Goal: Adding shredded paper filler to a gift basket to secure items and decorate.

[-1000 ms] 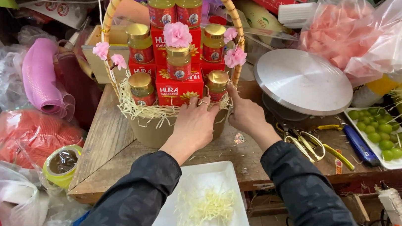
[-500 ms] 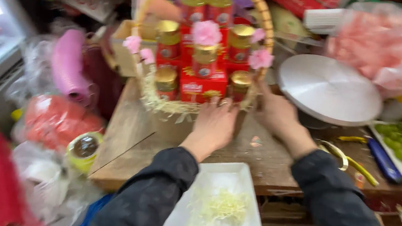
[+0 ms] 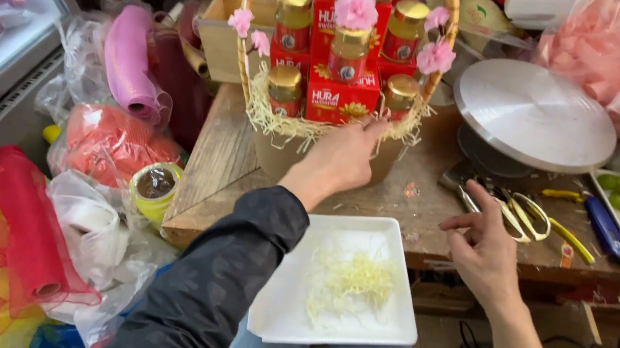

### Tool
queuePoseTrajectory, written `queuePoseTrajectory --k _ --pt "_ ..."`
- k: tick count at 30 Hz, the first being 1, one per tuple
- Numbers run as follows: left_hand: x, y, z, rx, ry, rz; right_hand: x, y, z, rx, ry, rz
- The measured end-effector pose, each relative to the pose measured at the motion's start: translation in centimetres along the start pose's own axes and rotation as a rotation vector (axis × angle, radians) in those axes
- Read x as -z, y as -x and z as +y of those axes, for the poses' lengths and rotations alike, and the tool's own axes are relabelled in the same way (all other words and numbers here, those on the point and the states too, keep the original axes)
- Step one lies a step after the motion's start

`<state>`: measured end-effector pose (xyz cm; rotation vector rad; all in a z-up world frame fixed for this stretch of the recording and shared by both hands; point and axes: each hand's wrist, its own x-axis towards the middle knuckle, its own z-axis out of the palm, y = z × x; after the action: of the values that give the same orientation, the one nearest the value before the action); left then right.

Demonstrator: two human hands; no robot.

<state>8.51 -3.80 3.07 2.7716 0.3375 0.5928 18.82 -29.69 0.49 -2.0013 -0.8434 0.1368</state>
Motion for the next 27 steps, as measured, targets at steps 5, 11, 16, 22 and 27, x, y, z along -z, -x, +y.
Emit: queuePoseTrajectory --k 5,11,16,22,27 --pt "-2.1 -1.3 -3.6 -0.001 0.211 0.157 -0.7 1.6 1.5 -0.015 -0.033 -0.033" --pt "0.4 0.5 -1.4 0.187 0.856 0.404 -3.4 2.2 3.8 0.063 -0.033 -0.077" --pt "0.6 0.4 -1.7 0.337 1.455 0.433 -4.6 2.7 2.9 0.088 -0.097 -0.117" --pt "2.2 3.3 -0.2 0.332 1.278 0.583 -6.9 -0.4 4.4 0.188 0.051 -0.136" --pt "3.4 7.8 1.1 0.413 1.191 0.628 -11.8 -5.0 1.0 0.634 0.232 -0.493"
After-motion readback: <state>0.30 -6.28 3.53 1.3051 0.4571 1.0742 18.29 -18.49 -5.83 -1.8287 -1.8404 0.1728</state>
